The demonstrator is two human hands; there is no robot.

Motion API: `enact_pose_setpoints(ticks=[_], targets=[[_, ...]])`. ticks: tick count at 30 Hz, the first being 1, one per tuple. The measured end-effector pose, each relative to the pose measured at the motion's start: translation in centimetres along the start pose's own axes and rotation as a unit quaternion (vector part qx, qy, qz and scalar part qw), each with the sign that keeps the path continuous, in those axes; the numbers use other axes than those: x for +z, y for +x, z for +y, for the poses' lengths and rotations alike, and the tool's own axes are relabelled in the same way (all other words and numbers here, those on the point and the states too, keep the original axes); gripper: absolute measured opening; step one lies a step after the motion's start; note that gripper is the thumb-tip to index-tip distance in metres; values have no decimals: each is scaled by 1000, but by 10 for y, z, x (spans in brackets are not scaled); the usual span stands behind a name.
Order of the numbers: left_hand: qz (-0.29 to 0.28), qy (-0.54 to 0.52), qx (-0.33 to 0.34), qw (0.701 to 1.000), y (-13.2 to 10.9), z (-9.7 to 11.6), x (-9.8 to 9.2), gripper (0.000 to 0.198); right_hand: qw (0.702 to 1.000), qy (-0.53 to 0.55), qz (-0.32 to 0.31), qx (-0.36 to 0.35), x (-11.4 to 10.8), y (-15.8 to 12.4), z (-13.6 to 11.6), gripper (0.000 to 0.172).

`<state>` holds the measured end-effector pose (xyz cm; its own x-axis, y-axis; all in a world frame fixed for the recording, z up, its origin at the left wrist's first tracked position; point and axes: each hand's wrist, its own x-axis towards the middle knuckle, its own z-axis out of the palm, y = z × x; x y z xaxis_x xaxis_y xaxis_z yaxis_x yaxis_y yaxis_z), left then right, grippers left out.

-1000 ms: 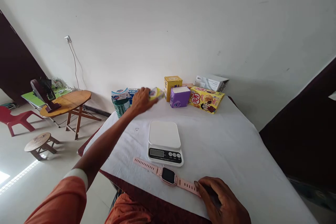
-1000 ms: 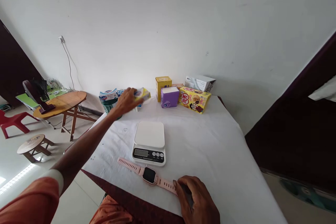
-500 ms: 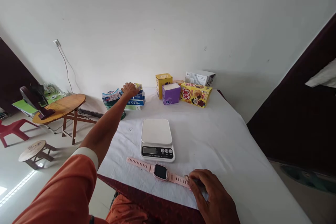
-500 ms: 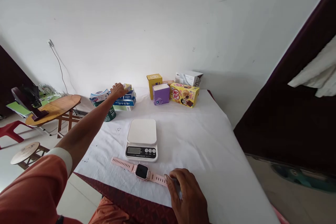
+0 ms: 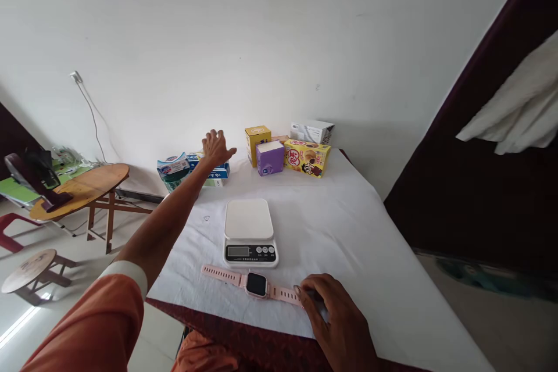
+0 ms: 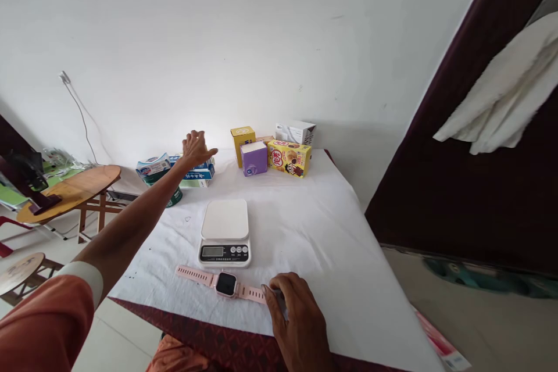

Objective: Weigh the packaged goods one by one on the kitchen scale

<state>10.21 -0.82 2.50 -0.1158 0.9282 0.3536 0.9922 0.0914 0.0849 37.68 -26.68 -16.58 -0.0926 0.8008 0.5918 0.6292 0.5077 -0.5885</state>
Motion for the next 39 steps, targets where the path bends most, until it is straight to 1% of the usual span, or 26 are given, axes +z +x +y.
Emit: enact_pose_setpoints(ticks=[2,4,6,9,12,15,19,23,27,29,31,33,35,37,39], targets=[[-6,-11,57,998,-1,23,8,63,1000,2,2,-2,-1,0,-1,28],[-28,-22,102,994,-1,46,20,60,1000,6,4,-2,-1,-1,-1,25],[-54,-32,127,990,1,66,34,56,1000,13,2,3,-2,-1,-2,23],[-82,-42,138,986,7,87,55,53,1000,23,-7,15,-3,-2,-3,19],[-90,-45,125,987,17,98,70,57,999,27,-3,22,-2,-2,-2,17],[-86,-43,101,990,28,104,77,62,999,30,13,22,0,-2,-1,17],[-83,-42,76,993,39,108,78,61,999,31,14,27,1,-2,0,17],[-83,-62,70,992,38,109,76,60,999,31,17,35,0,-1,-2,17],[-76,-104,56,990,25,102,69,58,998,35,6,44,-2,0,-4,17],[-68,-129,58,988,15,93,59,55,998,34,0,46,-3,1,-6,19],[-57,-149,65,985,1,80,43,51,998,30,-4,46,-4,1,-7,21],[-46,-162,74,983,-17,64,22,48,999,25,-8,46,-5,2,-8,23],[-44,-182,101,977,-39,46,0,45,999,22,-14,47,-5,2,-9,24],[-55,-208,145,966,-65,27,-18,44,998,20,-21,50,-5,2,-9,23],[-82,-227,180,954,-92,11,-28,45,998,21,-28,52,-4,2,-8,23]])
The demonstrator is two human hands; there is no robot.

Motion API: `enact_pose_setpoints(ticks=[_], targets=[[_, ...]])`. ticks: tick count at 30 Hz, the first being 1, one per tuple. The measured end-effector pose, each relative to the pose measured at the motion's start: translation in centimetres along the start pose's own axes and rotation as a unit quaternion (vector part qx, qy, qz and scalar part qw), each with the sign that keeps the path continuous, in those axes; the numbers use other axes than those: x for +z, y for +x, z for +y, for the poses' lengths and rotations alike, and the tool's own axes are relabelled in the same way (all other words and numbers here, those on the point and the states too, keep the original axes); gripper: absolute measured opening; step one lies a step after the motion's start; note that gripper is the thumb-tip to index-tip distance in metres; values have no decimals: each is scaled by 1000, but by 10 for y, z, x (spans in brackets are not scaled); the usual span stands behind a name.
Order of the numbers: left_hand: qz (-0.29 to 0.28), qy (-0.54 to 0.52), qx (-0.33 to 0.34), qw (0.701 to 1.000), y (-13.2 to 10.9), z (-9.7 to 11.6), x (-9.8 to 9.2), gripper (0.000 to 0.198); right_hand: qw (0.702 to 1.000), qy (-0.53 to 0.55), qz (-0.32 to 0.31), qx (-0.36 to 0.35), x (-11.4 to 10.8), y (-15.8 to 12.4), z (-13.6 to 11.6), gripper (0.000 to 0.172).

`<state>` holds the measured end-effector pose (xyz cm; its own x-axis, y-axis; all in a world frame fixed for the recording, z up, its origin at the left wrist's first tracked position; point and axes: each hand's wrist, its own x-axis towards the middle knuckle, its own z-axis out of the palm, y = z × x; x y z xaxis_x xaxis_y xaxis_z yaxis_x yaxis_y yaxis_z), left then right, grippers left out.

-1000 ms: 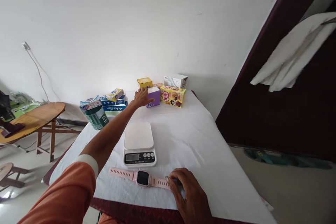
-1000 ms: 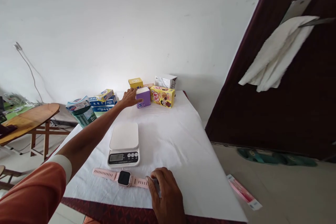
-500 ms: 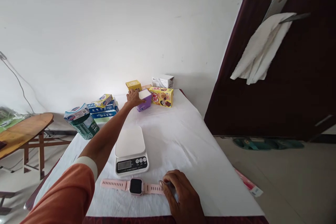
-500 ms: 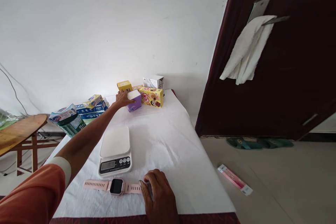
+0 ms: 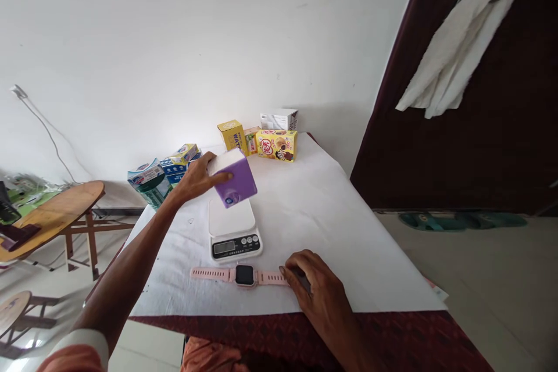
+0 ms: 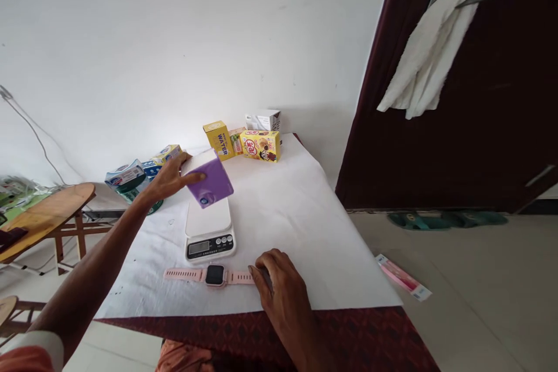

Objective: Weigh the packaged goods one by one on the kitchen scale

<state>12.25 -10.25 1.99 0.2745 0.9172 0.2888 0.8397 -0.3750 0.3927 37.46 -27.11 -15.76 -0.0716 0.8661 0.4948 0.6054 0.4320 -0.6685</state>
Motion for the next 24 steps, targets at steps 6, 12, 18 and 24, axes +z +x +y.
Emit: enact_pose_setpoints(ticks=[6,12,18,24], targets=[[-39,-24,13,999,-60,-7,9,55,1000,13,-1,1,0,1,0,24],[6,-47,54,997,-73,-7,11,93,1000,21,-9,10,-2,3,1,26],[24,-23,52,998,-77,-6,20,101,1000,8,-1,-4,0,3,8,28],[82,-33,54,995,-80,-15,30,63,1000,-1,-4,-12,0,2,12,28]])
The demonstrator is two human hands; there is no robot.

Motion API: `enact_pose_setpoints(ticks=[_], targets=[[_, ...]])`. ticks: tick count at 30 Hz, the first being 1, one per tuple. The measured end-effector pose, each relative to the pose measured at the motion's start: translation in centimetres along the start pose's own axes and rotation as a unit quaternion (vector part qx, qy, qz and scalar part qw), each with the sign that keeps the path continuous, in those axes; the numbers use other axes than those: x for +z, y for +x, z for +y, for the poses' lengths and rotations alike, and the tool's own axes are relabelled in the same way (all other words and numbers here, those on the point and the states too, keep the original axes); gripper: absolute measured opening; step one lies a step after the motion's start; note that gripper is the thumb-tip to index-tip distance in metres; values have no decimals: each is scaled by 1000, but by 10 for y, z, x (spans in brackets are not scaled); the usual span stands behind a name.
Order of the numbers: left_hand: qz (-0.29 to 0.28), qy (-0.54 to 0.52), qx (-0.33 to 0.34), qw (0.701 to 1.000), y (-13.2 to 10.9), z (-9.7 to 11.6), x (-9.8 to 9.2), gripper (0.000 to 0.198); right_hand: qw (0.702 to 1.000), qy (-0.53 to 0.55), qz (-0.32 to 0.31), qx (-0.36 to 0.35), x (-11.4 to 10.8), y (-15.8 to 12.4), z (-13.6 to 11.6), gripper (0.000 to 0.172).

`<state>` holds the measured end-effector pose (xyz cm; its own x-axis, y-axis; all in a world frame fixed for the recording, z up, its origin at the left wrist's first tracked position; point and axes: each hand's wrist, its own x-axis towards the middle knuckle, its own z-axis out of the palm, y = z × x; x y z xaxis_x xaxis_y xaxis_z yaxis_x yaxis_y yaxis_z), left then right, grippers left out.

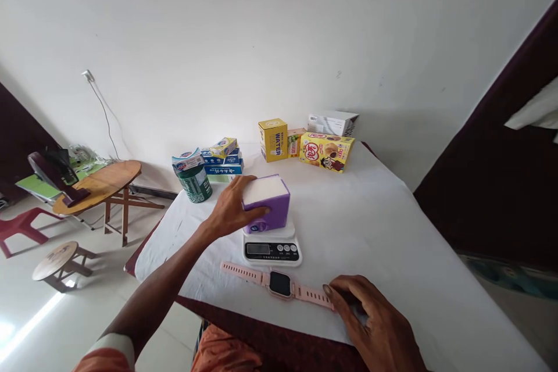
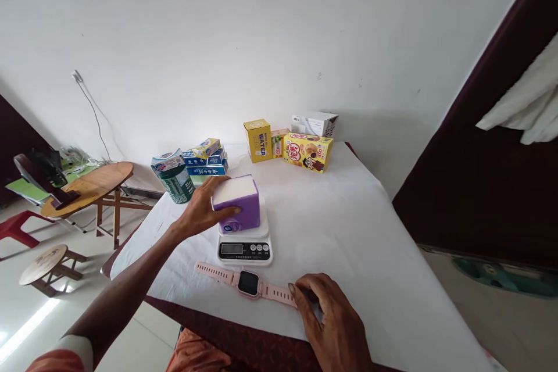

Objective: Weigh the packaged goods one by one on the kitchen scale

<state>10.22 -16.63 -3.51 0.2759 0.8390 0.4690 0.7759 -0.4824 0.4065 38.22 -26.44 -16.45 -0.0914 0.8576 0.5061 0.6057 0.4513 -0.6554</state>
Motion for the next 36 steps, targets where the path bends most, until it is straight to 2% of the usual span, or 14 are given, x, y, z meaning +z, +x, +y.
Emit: enact_pose_setpoints(ticks=[5,8,10,13,17,21,25,30,33,36], targets=[[141,93,-57,984,6,-23,-26,55,1000,-1,-14,13,-1,1,-2,29],[193,175,-96,961,12,-39,-37,58,1000,3,-4,13,0,2,-4,32],[198,214,-120,949,14,-48,-35,58,1000,2,1,9,0,3,-5,33],[181,247,-158,939,13,-59,-22,54,1000,-2,6,6,1,3,-6,33],[148,255,-198,935,13,-71,-3,48,1000,-1,6,13,1,2,-4,33],[125,247,-230,933,15,-81,5,49,1000,5,7,12,2,1,-3,31],[132,292,-195,927,13,-77,4,54,1000,11,9,17,3,1,-4,30],[148,324,-119,927,21,-49,0,60,999,24,7,23,2,1,-8,30],[140,275,-81,948,48,-34,4,63,999,26,8,22,2,2,-9,30],[114,231,-61,964,94,-26,17,70,999,22,16,18,2,3,-8,29]])
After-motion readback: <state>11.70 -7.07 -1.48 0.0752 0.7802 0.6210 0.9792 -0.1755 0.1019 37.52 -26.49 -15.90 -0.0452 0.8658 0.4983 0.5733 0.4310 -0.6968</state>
